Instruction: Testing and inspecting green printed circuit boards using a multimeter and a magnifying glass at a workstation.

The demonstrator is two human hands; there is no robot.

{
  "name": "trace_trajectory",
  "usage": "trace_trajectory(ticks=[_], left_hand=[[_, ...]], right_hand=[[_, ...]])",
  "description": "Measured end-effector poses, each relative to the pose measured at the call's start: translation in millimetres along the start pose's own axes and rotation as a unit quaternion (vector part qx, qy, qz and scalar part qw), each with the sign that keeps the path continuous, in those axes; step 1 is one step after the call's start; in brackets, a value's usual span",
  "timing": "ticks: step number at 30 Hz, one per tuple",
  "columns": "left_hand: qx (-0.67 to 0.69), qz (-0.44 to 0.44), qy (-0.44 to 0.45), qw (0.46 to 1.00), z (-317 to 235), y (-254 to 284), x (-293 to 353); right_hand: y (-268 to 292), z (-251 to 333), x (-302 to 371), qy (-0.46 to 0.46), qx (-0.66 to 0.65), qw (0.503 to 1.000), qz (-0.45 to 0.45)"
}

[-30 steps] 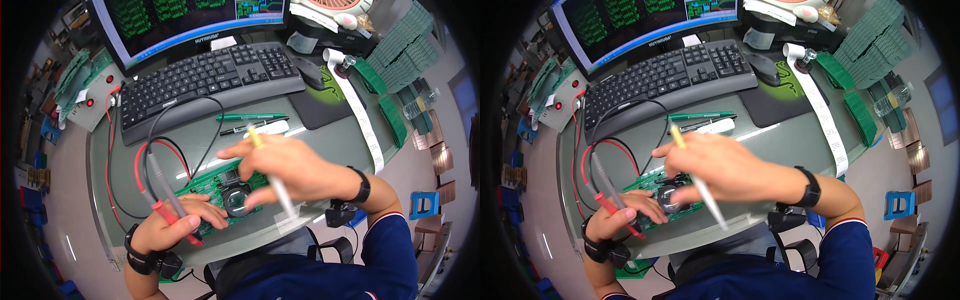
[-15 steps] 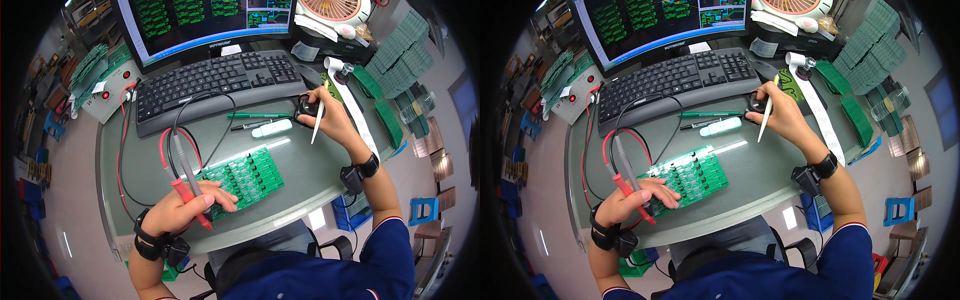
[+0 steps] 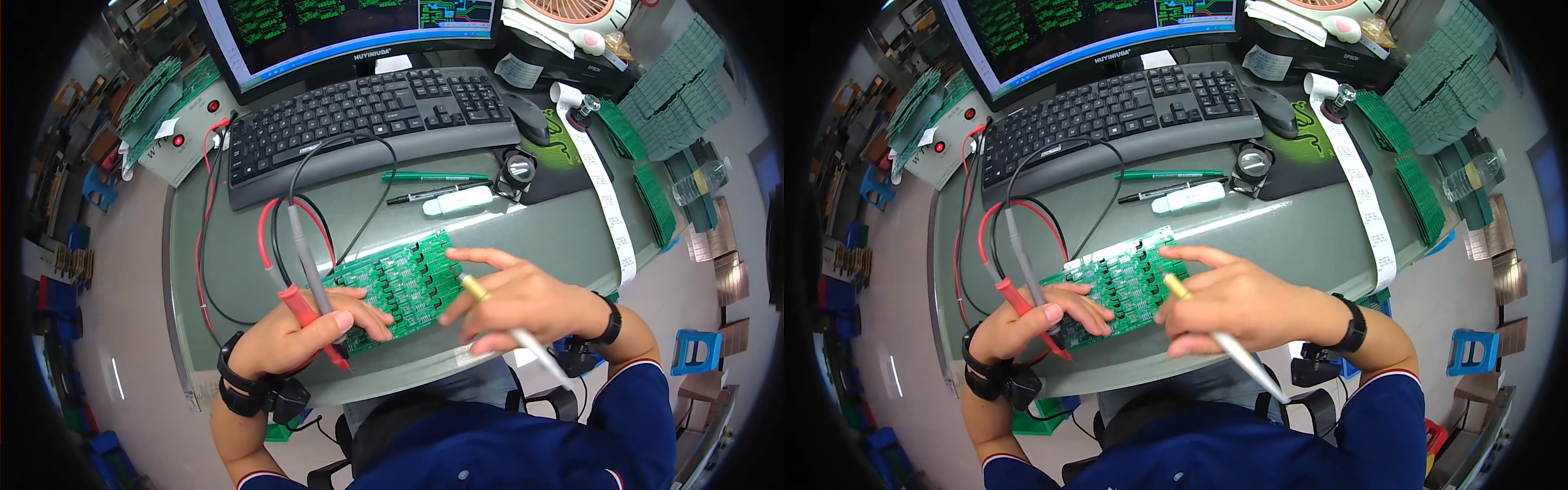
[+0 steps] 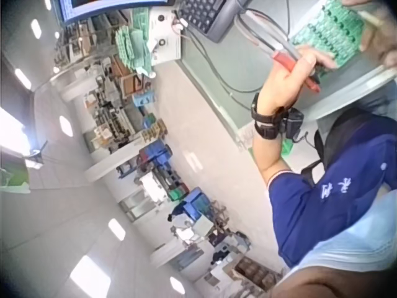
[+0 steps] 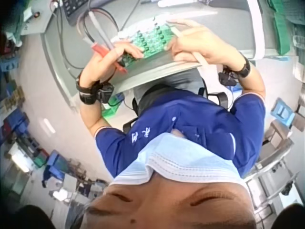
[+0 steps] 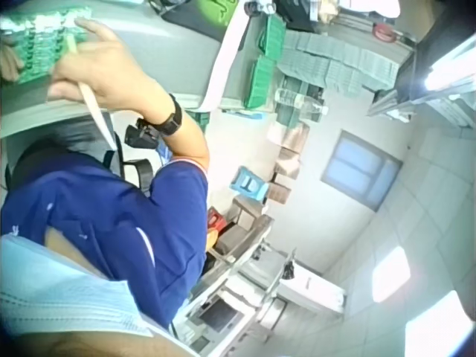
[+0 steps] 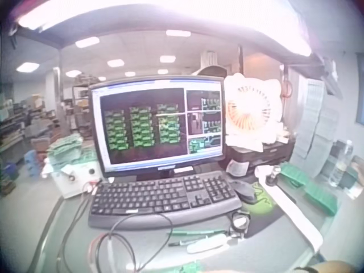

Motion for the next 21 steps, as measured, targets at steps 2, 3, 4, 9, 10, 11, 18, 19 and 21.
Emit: trace_trajectory(ticks=[2,3,4,9,10,11,18,19,21], left_hand=[[0.009,-0.021,-0.009,1.000,-8,4,-1],[0.025,-0.033,0.003,0.999,-16,9,0],[0.041,-0.043,0.012,0.998,-21,13,0],[0.004,-0.027,0.149,0.989,-46,-1,-18],[0.005,-0.027,0.151,0.988,-44,-4,-22],[0.023,-0.032,0.130,0.991,-41,-6,-27],[0.142,-0.142,0.020,0.979,-8,18,-20],[0.136,-0.149,0.036,0.979,-5,19,-22],[0.132,-0.156,0.055,0.977,1,17,-26]], right_hand=[[16,-4,1,-0.021,-0.085,0.992,-0.090],[21,-6,-7,-0.049,-0.074,0.987,-0.134],[22,-4,-15,-0.050,-0.077,0.987,-0.135],[21,-5,-68,-0.233,-0.394,0.887,-0.064],[16,-11,-71,-0.233,-0.397,0.886,-0.064],[12,-18,-71,-0.220,-0.444,0.864,-0.088],[19,-47,-30,-0.250,-0.411,0.853,-0.201],[19,-52,-23,-0.301,-0.422,0.827,-0.216],[17,-54,-18,-0.292,-0.410,0.840,-0.202]])
Point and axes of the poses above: each hand's wrist, its own x-axis away from the middle knuckle, its own y-axis out of the back of the hand, z = x × y, the point moved 4 cm from there along -x, towards the middle knuckle, and after that the axes turned 3 degrees about -x, right-handed, at the moved point
